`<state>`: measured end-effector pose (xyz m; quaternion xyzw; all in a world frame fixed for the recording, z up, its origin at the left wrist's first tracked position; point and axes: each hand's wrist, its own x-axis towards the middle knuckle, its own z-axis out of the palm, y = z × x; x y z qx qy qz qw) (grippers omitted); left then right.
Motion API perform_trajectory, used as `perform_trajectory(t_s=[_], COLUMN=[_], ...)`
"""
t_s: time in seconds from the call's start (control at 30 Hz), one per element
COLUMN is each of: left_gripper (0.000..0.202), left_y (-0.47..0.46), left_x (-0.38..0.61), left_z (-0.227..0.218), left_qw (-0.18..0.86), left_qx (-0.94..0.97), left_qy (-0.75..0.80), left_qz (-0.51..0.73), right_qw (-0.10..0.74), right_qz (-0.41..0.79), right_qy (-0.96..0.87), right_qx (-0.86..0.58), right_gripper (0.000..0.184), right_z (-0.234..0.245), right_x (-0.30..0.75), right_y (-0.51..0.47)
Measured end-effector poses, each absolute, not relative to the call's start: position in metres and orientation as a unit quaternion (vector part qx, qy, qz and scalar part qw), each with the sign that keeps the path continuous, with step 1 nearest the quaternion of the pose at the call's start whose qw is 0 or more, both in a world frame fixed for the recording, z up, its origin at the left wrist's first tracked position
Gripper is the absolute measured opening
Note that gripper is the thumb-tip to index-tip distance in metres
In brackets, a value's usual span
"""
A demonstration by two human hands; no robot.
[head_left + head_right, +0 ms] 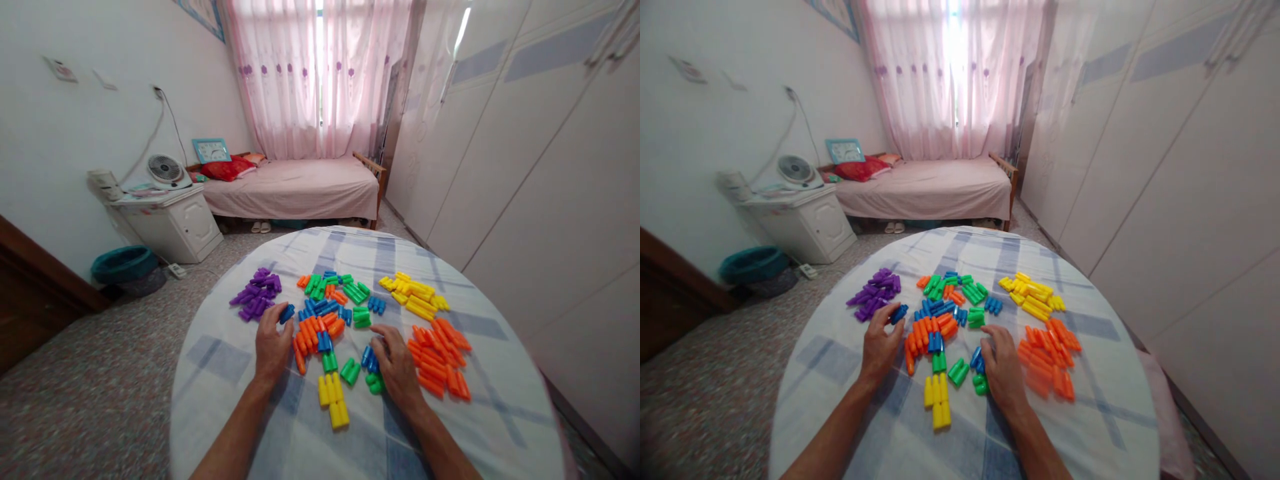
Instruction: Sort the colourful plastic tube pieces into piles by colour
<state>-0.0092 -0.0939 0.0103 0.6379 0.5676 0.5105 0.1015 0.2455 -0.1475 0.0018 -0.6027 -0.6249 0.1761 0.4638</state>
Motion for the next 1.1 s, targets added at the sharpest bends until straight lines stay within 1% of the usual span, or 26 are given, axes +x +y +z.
perform_trajectory(t_s=[0.07,0.17,0.53,0.63,0.77,0.9,0.97,1.03,1.1], left_gripper=[0.032,0.033,0.028,0.028,0.029,0.029,0.030,0.030,0.027], left_y=[-0.092,-0.094,-0.101,-0.107,-0.120,-0.130,-0.134,-0.137,-0.141], left_x=[-0.014,-0.016,-0.023,-0.029,-0.044,-0.063,-0.065,-0.058,-0.042], left_z=[0.001,-0.006,-0.003,0.006,0.012,0.006,0.006,0.010,0.017], left_qw=[0.081,0.089,0.076,0.026,-0.059,-0.083,-0.097,-0.109,-0.091], left_qx=[0.645,0.655,0.690,0.699,0.711,0.703,0.690,0.684,0.704], left_qy=[0.585,0.603,0.608,0.612,0.626,0.656,0.668,0.659,0.621], left_qz=[0.485,0.446,0.385,0.369,0.316,0.262,0.262,0.294,0.331], right_qw=[0.442,0.426,0.424,0.429,0.432,0.432,0.433,0.434,0.434], right_qz=[0.195,0.204,0.187,0.188,0.186,0.193,0.194,0.195,0.195], right_qy=[-0.631,-0.637,-0.650,-0.650,-0.645,-0.640,-0.636,-0.634,-0.637], right_qx=[-0.606,-0.609,-0.602,-0.599,-0.602,-0.605,-0.609,-0.609,-0.607], right_gripper=[0.025,0.026,0.025,0.026,0.027,0.027,0.026,0.026,0.026], right_z=[-0.004,-0.005,-0.004,-0.004,-0.004,-0.003,-0.002,-0.001,-0.001], right_x=[0.247,0.248,0.248,0.248,0.248,0.248,0.248,0.248,0.248], right_y=[-0.148,-0.148,-0.146,-0.146,-0.145,-0.145,-0.145,-0.146,-0.146])
